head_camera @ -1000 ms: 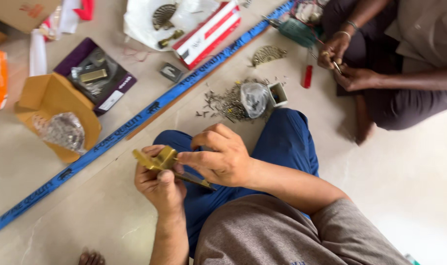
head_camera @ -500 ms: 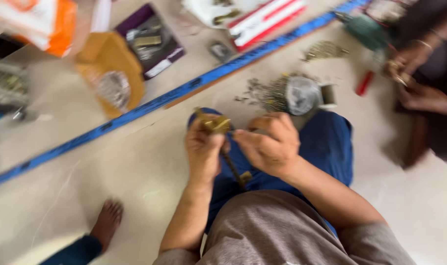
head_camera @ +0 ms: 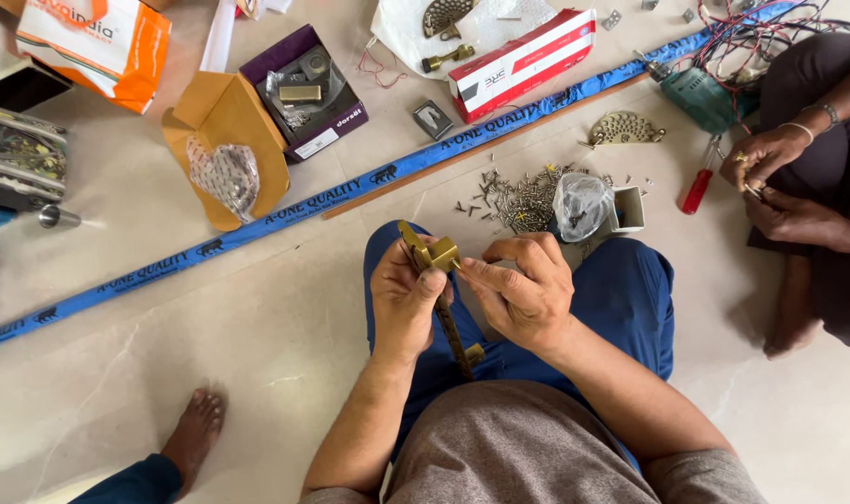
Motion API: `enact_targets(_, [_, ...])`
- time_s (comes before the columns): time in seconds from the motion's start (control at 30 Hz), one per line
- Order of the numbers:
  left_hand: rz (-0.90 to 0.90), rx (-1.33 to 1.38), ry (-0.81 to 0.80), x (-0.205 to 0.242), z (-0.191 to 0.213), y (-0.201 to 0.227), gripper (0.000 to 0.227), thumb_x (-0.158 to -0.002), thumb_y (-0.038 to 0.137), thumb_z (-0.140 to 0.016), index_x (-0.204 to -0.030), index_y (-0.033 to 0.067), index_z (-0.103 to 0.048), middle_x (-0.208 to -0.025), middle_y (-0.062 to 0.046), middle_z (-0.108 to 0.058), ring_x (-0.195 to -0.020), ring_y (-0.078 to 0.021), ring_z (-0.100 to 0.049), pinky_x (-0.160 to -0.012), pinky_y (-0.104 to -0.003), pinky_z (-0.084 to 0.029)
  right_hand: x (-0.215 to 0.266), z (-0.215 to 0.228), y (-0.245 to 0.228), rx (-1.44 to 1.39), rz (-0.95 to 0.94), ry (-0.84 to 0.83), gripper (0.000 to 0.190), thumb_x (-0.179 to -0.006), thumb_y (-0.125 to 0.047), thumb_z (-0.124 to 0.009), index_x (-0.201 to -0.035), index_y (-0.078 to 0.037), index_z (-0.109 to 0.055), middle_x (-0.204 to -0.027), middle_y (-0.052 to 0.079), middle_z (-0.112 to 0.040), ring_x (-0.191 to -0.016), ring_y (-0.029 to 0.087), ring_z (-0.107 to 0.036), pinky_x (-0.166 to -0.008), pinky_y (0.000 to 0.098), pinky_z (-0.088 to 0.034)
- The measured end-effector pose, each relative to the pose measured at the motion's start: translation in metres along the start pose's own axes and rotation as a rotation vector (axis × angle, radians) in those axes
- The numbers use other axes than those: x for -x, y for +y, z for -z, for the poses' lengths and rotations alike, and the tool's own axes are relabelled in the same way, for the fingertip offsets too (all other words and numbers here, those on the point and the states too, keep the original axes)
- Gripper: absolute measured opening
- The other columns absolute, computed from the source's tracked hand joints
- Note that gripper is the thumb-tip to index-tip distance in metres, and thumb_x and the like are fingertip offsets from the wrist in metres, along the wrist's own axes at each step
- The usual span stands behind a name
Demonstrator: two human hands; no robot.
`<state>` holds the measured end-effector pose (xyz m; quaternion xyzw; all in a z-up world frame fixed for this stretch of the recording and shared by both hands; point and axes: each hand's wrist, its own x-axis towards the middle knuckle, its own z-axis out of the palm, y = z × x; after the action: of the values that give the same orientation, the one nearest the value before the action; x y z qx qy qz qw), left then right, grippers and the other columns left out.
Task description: The person sits on the floor assembling brass door lock mechanisms. They insert screws into the lock body and a decorative perforated plate, using a screwdriver to tighten them. The person handles multiple lock components and screws, occasionally passing parts to another person nearby.
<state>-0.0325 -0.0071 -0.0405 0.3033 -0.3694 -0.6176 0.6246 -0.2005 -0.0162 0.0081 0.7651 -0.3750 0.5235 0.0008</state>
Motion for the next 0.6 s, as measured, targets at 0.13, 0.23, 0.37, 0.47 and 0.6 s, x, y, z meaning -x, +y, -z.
enact_targets(0.13, [-0.003,0.008,0.002,0.004,0.004,-0.003,0.046,-0.09,0.031,-0.085,-0.119,0.0029,-0.062,-0.1,-0.004,-0.069,-0.076,-0.0096,-0.061,-0.063,-0.025,-0.052,0.003,0.001,-0.001,-0.008,-0.005,-0.003,0.03,-0.08,-0.01,-0.091,-0.105,-0.013,-0.075,-0.096,0.006,-0.067,-0.085,0.023,-0.062,-0.073,0.035,-0.05])
enact_targets(0.23, [-0.022,0.011,0.005,0.004,0.005,-0.006,0.043,-0.09,0.025,-0.085,-0.12,0.0024,-0.062,-0.101,-0.005,-0.069,-0.076,-0.0095,-0.061,-0.062,-0.026,-0.052,0.001,0.001,-0.001,0.002,0.007,0.017,0.029,-0.08,-0.01,-0.09,-0.105,-0.014,-0.075,-0.095,0.006,-0.067,-0.084,0.022,-0.062,-0.07,0.0352,-0.049])
enact_targets(0.37, [-0.037,-0.035,0.019,0.01,0.006,-0.001,0.042,-0.093,0.025,-0.085,-0.119,0.0008,-0.063,-0.102,-0.009,-0.069,-0.073,-0.0116,-0.061,-0.062,-0.026,-0.051,-0.002,0.007,-0.001,0.003,0.02,0.009,0.028,-0.082,-0.011,-0.09,-0.106,-0.015,-0.075,-0.097,0.005,-0.066,-0.085,0.022,-0.061,-0.068,0.0357,-0.05])
enact_targets(0.47, [-0.088,-0.037,-0.002,0.007,0.002,0.004,0.046,-0.092,0.033,-0.085,-0.116,0.0019,-0.061,-0.114,-0.009,-0.067,-0.078,-0.0125,-0.062,-0.062,-0.026,-0.051,-0.005,0.015,0.002,0.058,0.11,-0.025,0.027,-0.082,-0.015,-0.086,-0.108,-0.016,-0.076,-0.098,0.005,-0.065,-0.086,0.022,-0.061,-0.07,0.0353,-0.051])
enact_targets(0.6, [-0.077,-0.083,-0.023,0.007,-0.003,0.011,0.052,-0.093,0.037,-0.086,-0.12,0.0002,-0.061,-0.105,-0.009,-0.065,-0.077,-0.0126,-0.061,-0.065,-0.027,-0.052,-0.009,0.024,0.012,0.181,0.285,-0.077,0.027,-0.088,-0.019,-0.082,-0.113,-0.013,-0.074,-0.103,0.007,-0.063,-0.09,0.023,-0.061,-0.074,0.0352,-0.051])
